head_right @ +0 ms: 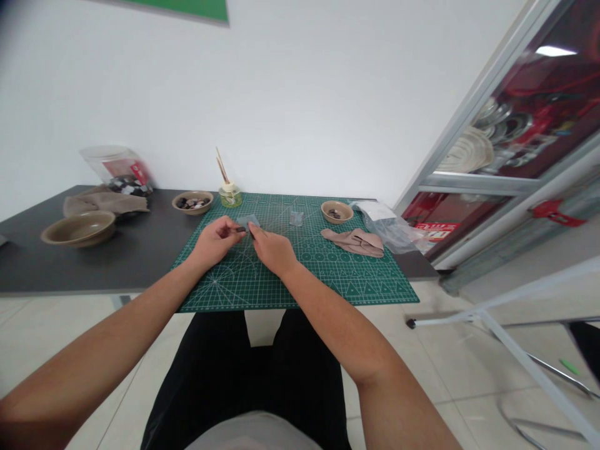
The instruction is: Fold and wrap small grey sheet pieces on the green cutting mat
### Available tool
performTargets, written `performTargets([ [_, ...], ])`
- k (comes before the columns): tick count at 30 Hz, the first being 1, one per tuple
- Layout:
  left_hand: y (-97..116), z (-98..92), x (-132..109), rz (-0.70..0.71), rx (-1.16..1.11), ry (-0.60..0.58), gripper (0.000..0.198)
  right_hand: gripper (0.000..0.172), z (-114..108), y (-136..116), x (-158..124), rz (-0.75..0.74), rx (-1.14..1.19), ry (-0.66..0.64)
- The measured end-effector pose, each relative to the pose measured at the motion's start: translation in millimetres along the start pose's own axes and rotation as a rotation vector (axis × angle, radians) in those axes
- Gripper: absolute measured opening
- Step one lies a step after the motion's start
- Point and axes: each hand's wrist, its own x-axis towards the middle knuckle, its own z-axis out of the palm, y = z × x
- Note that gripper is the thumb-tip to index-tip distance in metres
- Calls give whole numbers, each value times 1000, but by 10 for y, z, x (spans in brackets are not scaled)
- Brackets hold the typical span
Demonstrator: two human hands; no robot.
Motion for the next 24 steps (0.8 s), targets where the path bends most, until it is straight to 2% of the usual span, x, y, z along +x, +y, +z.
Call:
performTargets([
  [3,25,12,9,-39,-89,-40,22,50,-13,3,0,30,13,24],
  [6,15,28,17,-62,-164,-26,26,50,-17,8,1,38,25,33],
  [11,-53,33,32,-63,-183,-17,27,49,-7,17,4,50,67,59],
  [14,-61,35,30,-108,-198,-51,29,49,-3,19,1,52,73,62],
  [17,-48,38,19,-141,-153,-106,25,49,0,19,-6,26,74,51],
  [21,-37,37,7,-85,23,-81,22,48,19,23,-12,-30,75,49],
  [24,-25,37,1,-84,-13,-114,22,48,36,26,-12,-44,63,34],
])
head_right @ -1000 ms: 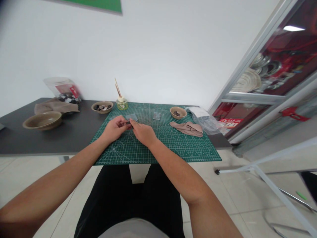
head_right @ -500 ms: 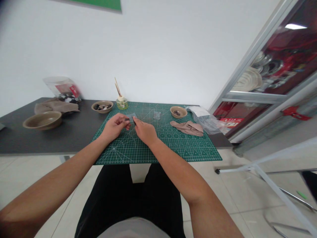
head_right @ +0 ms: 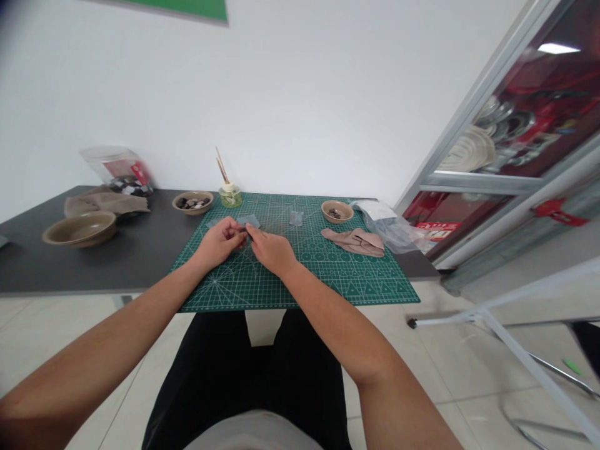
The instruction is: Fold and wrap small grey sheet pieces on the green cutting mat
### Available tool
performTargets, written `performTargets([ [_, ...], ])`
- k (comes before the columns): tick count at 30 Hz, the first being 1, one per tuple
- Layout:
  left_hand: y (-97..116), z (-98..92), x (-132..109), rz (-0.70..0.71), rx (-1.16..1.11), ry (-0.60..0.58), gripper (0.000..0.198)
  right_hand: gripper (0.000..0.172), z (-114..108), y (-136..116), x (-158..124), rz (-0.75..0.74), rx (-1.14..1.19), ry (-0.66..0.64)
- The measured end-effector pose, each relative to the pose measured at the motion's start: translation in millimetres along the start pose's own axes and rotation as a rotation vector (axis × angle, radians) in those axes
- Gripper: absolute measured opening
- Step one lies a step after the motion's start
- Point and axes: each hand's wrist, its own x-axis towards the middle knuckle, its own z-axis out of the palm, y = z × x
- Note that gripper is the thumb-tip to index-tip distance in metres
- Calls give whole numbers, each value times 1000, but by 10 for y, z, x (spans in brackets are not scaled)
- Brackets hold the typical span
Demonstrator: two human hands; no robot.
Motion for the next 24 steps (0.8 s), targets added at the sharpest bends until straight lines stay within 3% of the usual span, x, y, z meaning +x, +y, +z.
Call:
performTargets([
  [3,12,-3,-8,-22,5,-61,20,49,10,-1,-1,-28,-2,0],
  [7,1,-19,-10,10,93,-25,18,49,14,-3,-5,-73,5,10],
  [13,-20,-13,8,-30,-7,-41,17,49,32,22,4,-135,16,54],
  [19,-37,2,11,-59,-55,-29,19,47,44,41,8,-76,-9,57],
  [24,-58,-19,8,-12,67,-46,15,46,34,24,2,-130,-35,53],
])
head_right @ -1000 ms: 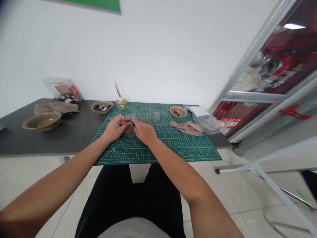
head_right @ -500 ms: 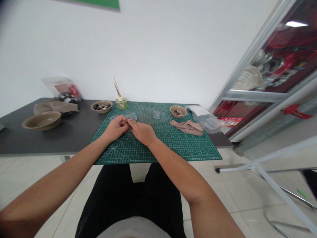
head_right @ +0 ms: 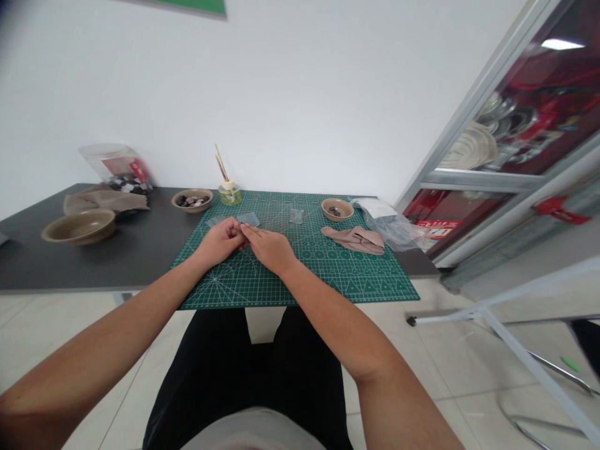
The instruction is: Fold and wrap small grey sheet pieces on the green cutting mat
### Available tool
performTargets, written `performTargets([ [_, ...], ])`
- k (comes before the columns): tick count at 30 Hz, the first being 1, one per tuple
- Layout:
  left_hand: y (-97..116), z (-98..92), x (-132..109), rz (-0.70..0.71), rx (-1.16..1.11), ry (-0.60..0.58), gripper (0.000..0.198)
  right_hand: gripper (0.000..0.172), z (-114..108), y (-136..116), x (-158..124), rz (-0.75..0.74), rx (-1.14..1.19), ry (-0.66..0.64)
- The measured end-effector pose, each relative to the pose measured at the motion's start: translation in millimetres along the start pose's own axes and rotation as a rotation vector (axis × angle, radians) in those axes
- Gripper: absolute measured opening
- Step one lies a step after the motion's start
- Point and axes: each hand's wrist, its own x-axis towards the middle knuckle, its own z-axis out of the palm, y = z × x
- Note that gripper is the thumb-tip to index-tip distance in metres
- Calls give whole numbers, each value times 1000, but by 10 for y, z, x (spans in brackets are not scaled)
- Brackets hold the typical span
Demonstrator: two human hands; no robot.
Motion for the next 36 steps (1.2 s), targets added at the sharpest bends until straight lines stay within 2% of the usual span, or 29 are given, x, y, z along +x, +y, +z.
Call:
performTargets([
  [7,13,15,-5,0,-102,24,19,49,-21,-7,-5,66,-47,-37],
  [13,45,15,-11,12,-36,-1,17,47,-13,-14,-2,12,1,-17],
  [19,30,16,4,-21,-100,23,21,49,-11,-7,-3,88,-19,-40],
  [25,43,22,2,-13,-93,-1,18,47,-16,-15,8,80,-15,-54],
  [31,140,23,-9,-26,-141,63,21,46,-31,-12,11,123,-9,-51],
  [36,85,9,22,-13,-161,104,25,44,-61,2,19,199,54,24],
])
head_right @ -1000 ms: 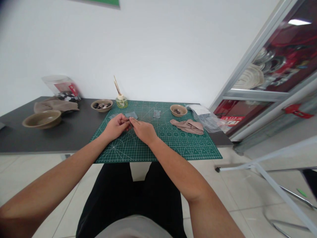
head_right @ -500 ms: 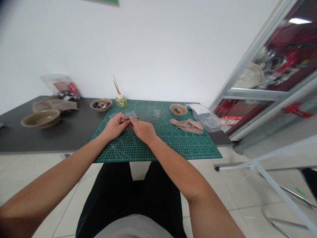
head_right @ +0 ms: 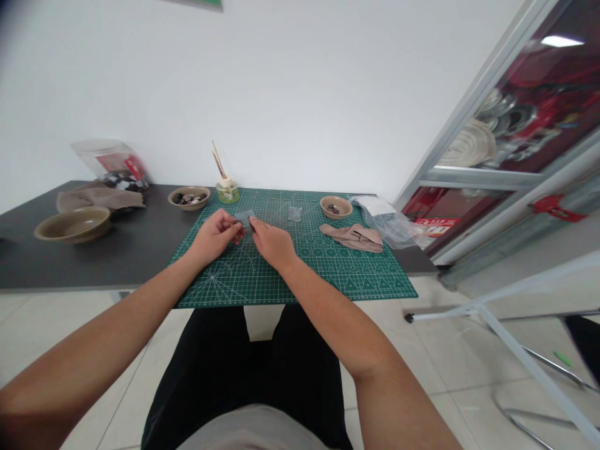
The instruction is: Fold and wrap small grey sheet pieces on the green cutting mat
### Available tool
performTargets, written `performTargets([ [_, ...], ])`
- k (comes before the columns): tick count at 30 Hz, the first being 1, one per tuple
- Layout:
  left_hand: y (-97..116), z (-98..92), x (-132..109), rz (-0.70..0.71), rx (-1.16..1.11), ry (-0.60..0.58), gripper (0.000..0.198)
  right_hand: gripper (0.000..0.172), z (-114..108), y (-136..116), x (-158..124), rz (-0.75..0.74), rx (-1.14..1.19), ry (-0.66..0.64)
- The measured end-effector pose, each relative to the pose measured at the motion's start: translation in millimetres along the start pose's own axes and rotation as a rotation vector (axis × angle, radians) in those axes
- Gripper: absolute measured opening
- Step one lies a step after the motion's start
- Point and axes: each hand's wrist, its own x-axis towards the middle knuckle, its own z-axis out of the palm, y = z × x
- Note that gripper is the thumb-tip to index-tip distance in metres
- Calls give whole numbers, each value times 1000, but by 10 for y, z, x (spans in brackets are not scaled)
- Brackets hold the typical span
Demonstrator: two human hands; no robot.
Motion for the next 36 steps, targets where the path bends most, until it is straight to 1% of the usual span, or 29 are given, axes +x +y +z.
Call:
performTargets([
  [4,-28,-29,19,-32,70,-11,22,42,5,22,-8,11,86,72],
  [8,4,-39,7,-33,165,-35,18,36,32,46,-22,-42,169,59],
  [11,1,-33,2,-33,105,-93,21,31,52,63,-17,-78,235,60],
  [13,-13,-27,5,-35,48,-125,21,31,63,74,-8,-80,257,61],
  [17,-18,-17,9,-53,-45,-104,34,31,67,99,6,-43,238,42],
  [19,-4,-13,5,-51,-38,-97,35,31,59,108,7,-37,228,51],
  [21,9,-11,-1,-44,-23,-97,32,32,46,110,5,-36,229,60],
  [25,4,-8,-7,-22,-59,-90,32,31,30,98,3,-21,247,68],
  [30,-24,-10,4,-27,-18,-125,30,26,38,95,7,-13,270,107],
  [36,-23,-11,0,0,53,-168,26,24,48,113,21,-18,323,98],
])
